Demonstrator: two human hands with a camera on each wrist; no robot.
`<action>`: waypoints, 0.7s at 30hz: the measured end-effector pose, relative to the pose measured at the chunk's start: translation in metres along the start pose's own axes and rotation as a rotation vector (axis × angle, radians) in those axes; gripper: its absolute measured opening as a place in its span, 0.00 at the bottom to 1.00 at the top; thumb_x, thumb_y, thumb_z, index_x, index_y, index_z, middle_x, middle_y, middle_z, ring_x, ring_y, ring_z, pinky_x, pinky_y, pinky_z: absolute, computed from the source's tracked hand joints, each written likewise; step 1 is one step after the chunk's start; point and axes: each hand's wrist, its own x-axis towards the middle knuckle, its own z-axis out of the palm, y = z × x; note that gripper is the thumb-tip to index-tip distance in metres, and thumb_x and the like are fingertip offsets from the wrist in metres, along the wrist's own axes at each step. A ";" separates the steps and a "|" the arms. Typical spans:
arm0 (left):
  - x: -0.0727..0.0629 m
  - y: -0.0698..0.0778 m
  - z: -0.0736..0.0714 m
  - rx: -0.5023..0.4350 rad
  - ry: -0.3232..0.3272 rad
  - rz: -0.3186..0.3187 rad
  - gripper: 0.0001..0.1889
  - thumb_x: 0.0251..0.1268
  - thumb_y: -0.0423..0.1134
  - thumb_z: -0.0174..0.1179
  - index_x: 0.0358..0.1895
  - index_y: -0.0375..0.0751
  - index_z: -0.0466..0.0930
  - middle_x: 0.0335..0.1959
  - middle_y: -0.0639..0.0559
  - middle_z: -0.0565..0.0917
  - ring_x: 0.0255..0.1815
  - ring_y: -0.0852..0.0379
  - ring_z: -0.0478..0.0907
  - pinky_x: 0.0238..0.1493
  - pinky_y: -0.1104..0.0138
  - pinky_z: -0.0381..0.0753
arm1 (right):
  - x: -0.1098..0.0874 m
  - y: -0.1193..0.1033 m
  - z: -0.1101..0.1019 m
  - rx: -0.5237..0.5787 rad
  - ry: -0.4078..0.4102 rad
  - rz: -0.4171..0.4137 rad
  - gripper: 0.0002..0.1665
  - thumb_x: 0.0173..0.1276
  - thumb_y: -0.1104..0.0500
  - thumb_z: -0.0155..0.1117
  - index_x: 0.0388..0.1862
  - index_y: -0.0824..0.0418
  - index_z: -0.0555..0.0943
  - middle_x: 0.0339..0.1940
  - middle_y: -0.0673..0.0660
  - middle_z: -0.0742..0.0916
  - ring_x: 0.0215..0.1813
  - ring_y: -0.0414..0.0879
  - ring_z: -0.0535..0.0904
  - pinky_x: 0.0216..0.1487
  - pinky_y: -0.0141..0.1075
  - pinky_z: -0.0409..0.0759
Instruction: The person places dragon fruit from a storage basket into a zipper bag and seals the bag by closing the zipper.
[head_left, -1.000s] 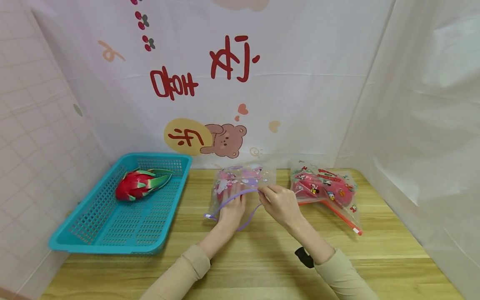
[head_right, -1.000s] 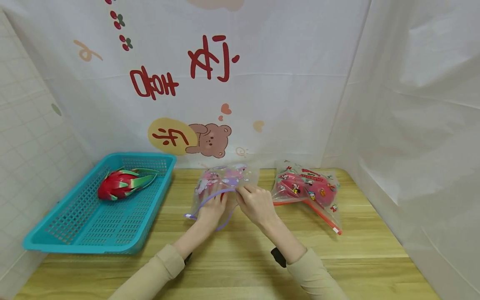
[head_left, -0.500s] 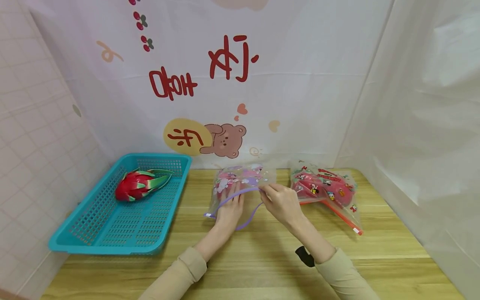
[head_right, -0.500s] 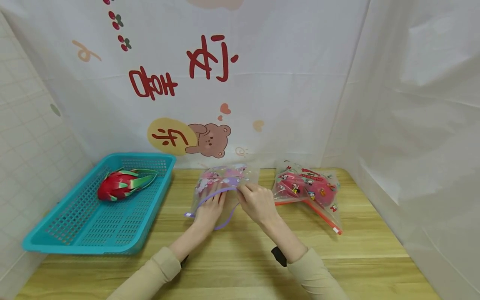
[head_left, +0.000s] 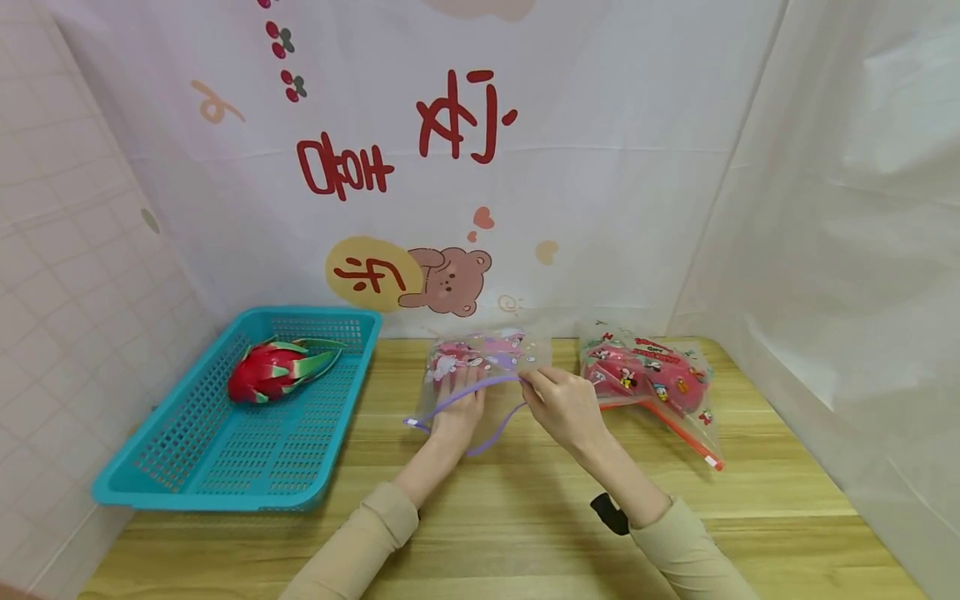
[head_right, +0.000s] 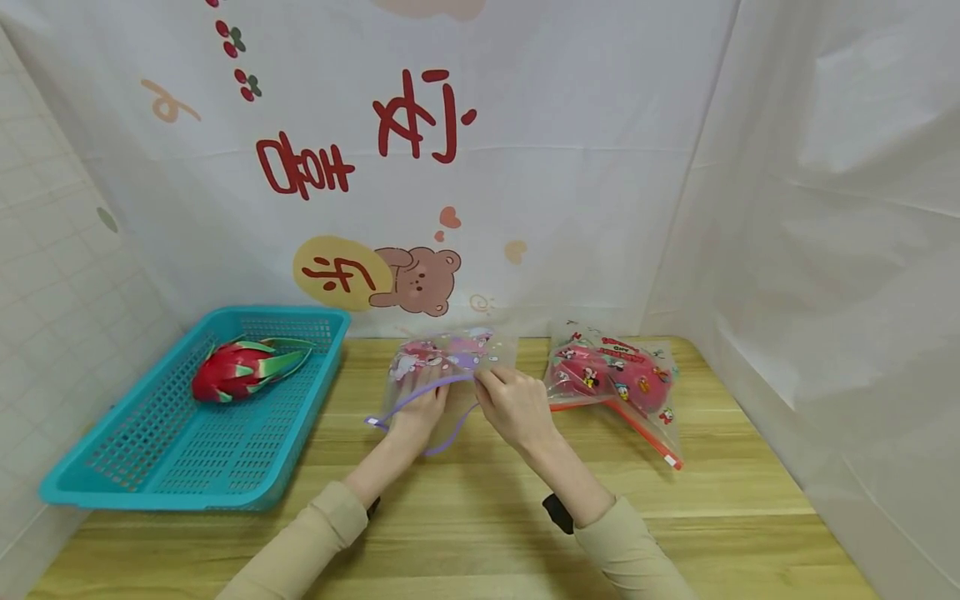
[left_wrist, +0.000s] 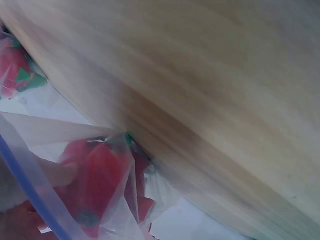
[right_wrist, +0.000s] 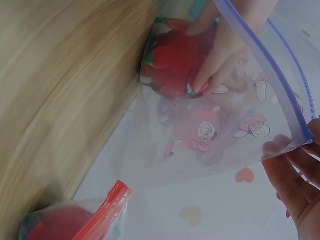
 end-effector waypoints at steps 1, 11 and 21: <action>0.000 -0.001 0.000 -0.013 -0.003 0.003 0.36 0.48 0.41 0.68 0.66 0.46 0.68 0.59 0.52 0.74 0.61 0.54 0.70 0.63 0.60 0.73 | 0.000 0.000 0.000 -0.001 0.002 -0.001 0.06 0.48 0.67 0.71 0.28 0.60 0.86 0.17 0.50 0.84 0.13 0.39 0.72 0.13 0.28 0.67; 0.003 -0.007 0.003 -0.071 -0.032 0.026 0.41 0.42 0.37 0.72 0.65 0.46 0.66 0.59 0.50 0.70 0.65 0.52 0.66 0.61 0.61 0.73 | -0.004 0.002 0.000 0.009 -0.018 0.004 0.06 0.50 0.66 0.72 0.29 0.61 0.87 0.18 0.50 0.85 0.15 0.38 0.73 0.14 0.27 0.68; 0.009 -0.015 0.019 -0.078 0.214 0.041 0.29 0.43 0.37 0.70 0.55 0.49 0.74 0.51 0.52 0.76 0.59 0.54 0.72 0.50 0.65 0.74 | -0.004 -0.002 0.005 0.017 -0.013 -0.020 0.05 0.50 0.67 0.70 0.29 0.62 0.86 0.21 0.51 0.86 0.20 0.42 0.81 0.18 0.30 0.76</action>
